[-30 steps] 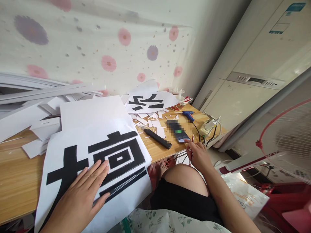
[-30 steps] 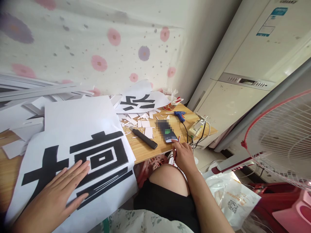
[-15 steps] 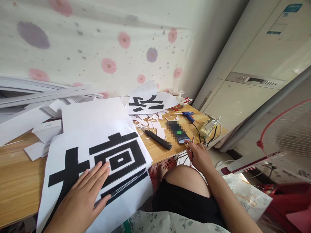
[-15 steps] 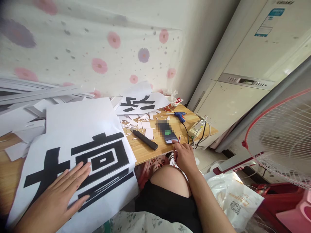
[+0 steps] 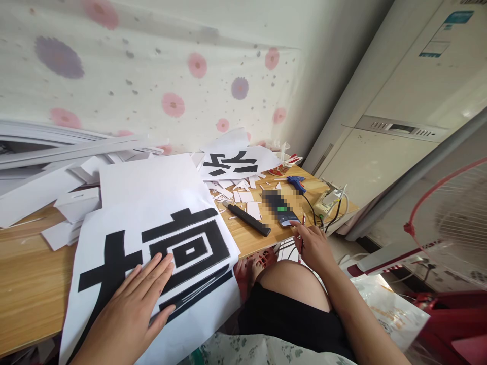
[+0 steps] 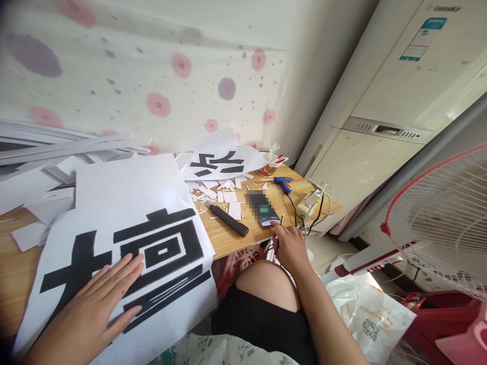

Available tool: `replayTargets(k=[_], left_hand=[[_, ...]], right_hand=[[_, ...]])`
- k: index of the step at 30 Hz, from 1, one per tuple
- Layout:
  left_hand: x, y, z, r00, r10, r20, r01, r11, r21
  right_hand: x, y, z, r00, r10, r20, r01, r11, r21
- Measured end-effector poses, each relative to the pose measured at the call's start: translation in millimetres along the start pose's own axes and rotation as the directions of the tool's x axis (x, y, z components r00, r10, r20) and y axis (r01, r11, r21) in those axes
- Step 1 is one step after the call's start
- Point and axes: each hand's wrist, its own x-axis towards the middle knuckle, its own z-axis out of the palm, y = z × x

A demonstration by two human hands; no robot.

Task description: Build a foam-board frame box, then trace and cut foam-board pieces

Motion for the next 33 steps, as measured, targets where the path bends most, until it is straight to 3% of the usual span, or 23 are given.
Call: replayTargets(k=[33], left_hand=[[-2.5, -0.5, 1.2, 0.999, -0.024, 0.028, 0.024, 1.0, 0.005]], right_hand=[[1.0, -3.2, -2.3, 1.0, 0.0, 0.002, 0.0, 1.0, -0.022]])
